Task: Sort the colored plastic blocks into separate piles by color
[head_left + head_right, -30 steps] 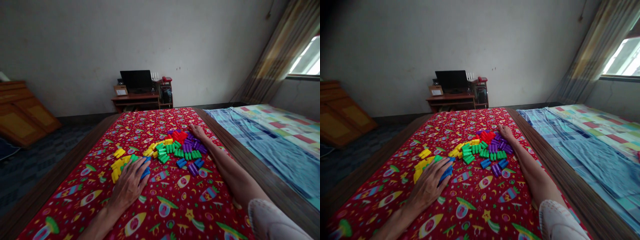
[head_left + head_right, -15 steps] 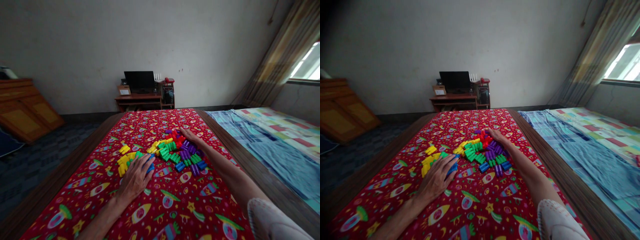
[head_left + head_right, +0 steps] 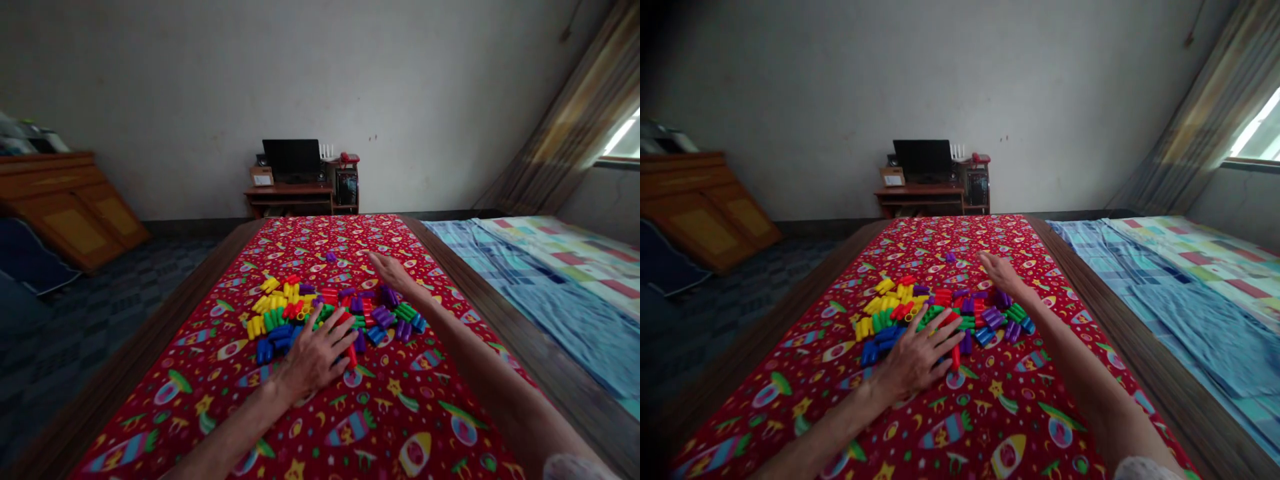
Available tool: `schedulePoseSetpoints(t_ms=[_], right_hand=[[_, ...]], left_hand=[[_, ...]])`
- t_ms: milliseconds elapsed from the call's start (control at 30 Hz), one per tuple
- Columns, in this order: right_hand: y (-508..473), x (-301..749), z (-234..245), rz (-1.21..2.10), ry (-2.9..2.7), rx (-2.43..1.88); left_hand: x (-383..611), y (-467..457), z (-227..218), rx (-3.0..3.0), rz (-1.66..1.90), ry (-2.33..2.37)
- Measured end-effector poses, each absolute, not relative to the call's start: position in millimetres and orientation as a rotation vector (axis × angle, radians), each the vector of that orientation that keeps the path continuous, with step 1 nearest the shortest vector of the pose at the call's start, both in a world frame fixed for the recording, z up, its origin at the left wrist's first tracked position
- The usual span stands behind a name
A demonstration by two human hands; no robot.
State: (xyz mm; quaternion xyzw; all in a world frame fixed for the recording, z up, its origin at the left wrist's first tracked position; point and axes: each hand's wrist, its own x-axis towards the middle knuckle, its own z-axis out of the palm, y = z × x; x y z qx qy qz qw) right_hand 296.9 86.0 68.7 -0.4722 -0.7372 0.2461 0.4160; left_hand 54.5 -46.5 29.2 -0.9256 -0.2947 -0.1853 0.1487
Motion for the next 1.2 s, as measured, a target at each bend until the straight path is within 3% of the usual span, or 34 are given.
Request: schedulePoseSetpoints(t_ms=[133, 233, 500, 633, 767, 867, 1000, 1200], right_hand=[[57.2, 372.0, 32.3, 0.478, -1.746, -1.518], [38.4, 373.5, 10.4, 0.509, -1.777, -1.458], [38.4, 224.5, 3.8, 0.566, -1.861, -1.169], [30.6, 159.0, 16.6, 0.904, -1.941, -0.875], [40.1, 163.7, 35.9, 1.072, -1.819, -0.765], [58.3, 218.9, 43.2, 0.939, -1.691, -0.966], [68.4, 321.3, 34.5, 0.465, -1.681, -1.449], [59.5, 416.1, -2.1, 0.073, -1.842, -1.671]], left_hand=[[55.5, -43.9, 30.3, -2.663, -0.557, -1.05], [47.4, -36.9, 33.5, -2.569, -0.558, -1.172], [8.9, -11.1, 39.2, -2.414, -0.643, -1.433], [-1.7, -3.4, 51.0, -2.363, -0.764, -1.54], [24.6, -35.2, 60.0, -2.402, -0.709, -1.495], [61.1, -75.1, 53.1, -2.637, -0.59, -1.206], [87.0, -96.6, 32.4, -2.826, -0.443, -0.872], [48.7, -47.5, 20.3, -2.551, -0.483, -1.255]])
